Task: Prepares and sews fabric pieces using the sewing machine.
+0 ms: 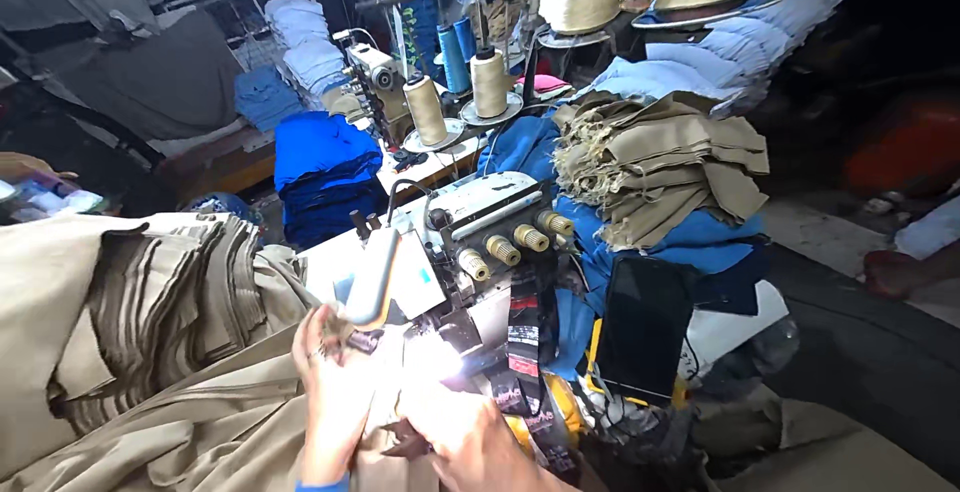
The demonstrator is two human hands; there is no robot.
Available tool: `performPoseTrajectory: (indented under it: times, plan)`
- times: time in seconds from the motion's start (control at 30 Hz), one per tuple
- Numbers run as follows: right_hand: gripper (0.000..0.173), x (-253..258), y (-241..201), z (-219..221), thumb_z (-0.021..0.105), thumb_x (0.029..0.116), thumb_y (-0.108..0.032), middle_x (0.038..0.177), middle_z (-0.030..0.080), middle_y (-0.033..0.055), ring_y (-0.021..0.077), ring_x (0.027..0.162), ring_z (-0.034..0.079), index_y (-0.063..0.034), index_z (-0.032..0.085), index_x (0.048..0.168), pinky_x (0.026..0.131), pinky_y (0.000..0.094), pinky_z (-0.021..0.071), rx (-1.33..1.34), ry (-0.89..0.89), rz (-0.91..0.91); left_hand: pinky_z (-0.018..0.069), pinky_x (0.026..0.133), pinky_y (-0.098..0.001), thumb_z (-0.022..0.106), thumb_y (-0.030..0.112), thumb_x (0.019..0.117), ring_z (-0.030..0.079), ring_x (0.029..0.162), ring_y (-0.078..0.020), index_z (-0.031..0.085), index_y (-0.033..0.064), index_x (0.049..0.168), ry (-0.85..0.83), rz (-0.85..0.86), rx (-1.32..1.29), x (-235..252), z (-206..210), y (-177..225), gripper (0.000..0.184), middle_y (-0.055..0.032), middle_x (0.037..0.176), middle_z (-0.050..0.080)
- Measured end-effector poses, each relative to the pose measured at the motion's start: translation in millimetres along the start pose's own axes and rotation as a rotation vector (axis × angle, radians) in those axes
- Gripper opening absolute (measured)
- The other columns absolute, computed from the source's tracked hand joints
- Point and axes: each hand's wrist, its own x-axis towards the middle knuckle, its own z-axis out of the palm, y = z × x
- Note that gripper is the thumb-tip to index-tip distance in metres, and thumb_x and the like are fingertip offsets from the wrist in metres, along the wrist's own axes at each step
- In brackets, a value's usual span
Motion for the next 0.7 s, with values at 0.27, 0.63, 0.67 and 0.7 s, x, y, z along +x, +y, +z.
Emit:
performPoseTrajectory:
  times: [0.27, 0.63, 0.67, 0.7]
  plan:
    - [0.039, -45.0, 25.1, -48.9, 0.070, 0.0967, -0.030, 0.123, 0.067, 0.0168, 0.0275, 0.110, 0.068, -0.0069, 0.068, 0.128, 0.090, 0.0489, 0.0580, 0.448, -0.374, 0.338, 0.0598, 0.082, -0.0254, 0.066, -0.005, 0.0860, 0.068, 0.098, -0.0102, 0.047, -0.0050, 0.144, -0.128, -0.113, -0.506, -73.3, -50.0, -2.1, 0.061, -0.0123, 0.141, 0.054]
    - [0.015, 29.0, 22.0, -58.3, 0.069, 0.0931, -0.018, 0.080, 0.068, 0.0082, 0.0247, 0.069, 0.069, -0.0114, 0.076, 0.105, 0.058, 0.0395, 0.0583, -0.433, -0.112, -0.179, 0.0621, 0.076, -0.0243, 0.075, -0.007, 0.0805, 0.070, 0.084, -0.0117, 0.076, -0.0002, 0.092, 0.091, 0.205, -0.370, -69.4, -61.6, 8.8, 0.013, -0.0072, 0.096, 0.071]
    - [0.015, 32.5, 19.7, -53.2, 0.071, 0.0910, -0.017, 0.081, 0.069, 0.0081, 0.0244, 0.069, 0.070, -0.0116, 0.077, 0.104, 0.057, 0.0391, 0.0583, -0.453, -0.096, -0.206, 0.0619, 0.075, -0.0242, 0.075, -0.006, 0.0808, 0.070, 0.083, -0.0115, 0.076, 0.0003, 0.092, 0.103, 0.208, -0.364, -69.2, -63.2, 9.4, 0.013, -0.0068, 0.096, 0.071]
    - [0.015, 35.1, 16.8, -47.8, 0.073, 0.0890, -0.016, 0.082, 0.071, 0.0082, 0.0242, 0.069, 0.070, -0.0112, 0.077, 0.102, 0.057, 0.0389, 0.0584, -0.464, -0.084, -0.228, 0.0616, 0.075, -0.0239, 0.076, -0.005, 0.0811, 0.069, 0.083, -0.0113, 0.077, 0.0007, 0.091, 0.114, 0.222, -0.352, -68.9, -64.7, 9.3, 0.012, -0.0067, 0.096, 0.071]
